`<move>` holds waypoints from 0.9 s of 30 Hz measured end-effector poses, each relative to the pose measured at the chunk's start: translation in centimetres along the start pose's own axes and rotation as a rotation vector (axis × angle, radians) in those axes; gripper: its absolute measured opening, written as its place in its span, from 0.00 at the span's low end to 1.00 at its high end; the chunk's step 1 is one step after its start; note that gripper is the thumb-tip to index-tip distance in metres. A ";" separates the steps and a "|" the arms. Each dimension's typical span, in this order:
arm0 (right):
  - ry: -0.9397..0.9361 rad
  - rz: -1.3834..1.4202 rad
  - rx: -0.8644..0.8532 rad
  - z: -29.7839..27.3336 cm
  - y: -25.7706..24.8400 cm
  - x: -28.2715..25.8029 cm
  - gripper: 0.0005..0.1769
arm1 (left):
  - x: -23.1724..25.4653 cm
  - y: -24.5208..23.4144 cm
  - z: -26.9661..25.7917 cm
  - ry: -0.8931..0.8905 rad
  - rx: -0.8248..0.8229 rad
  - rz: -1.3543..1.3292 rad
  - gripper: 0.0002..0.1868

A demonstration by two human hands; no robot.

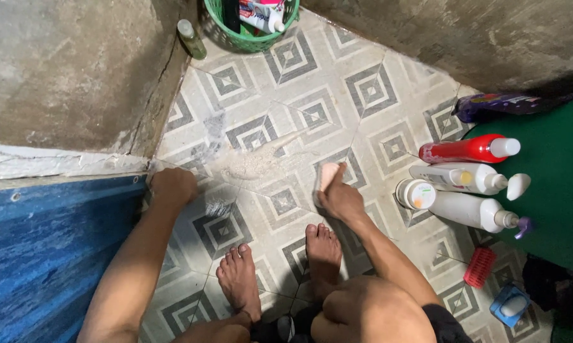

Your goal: The person scrubs a tiled bathroom floor with a small sponge, focusing on a corner area near a blue door and a green basket. They repeatedly rub the same spot in circular and back-and-forth motions.

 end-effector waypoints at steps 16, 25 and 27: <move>-0.032 0.091 0.114 0.7 -5.1 0.5 0.50 | 0.1 -1.7 -1.7 -0.031 -0.064 -0.033 0.21; 0.181 0.050 0.186 1.1 -5.2 -0.6 0.47 | 0.9 -2.2 -0.6 -0.015 -0.114 0.063 0.18; 0.060 0.021 0.102 2.2 -4.1 -2.7 0.46 | 0.9 -2.8 -1.0 -0.019 -0.124 0.065 0.19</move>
Point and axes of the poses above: each hand's wrist, its own z-axis towards the middle knuckle, its own y-axis out of the palm, x = y × z, the point moved 1 cm from there along z, towards the middle knuckle, and after that the axes turned 9 degrees about x, right-handed, at the moved point
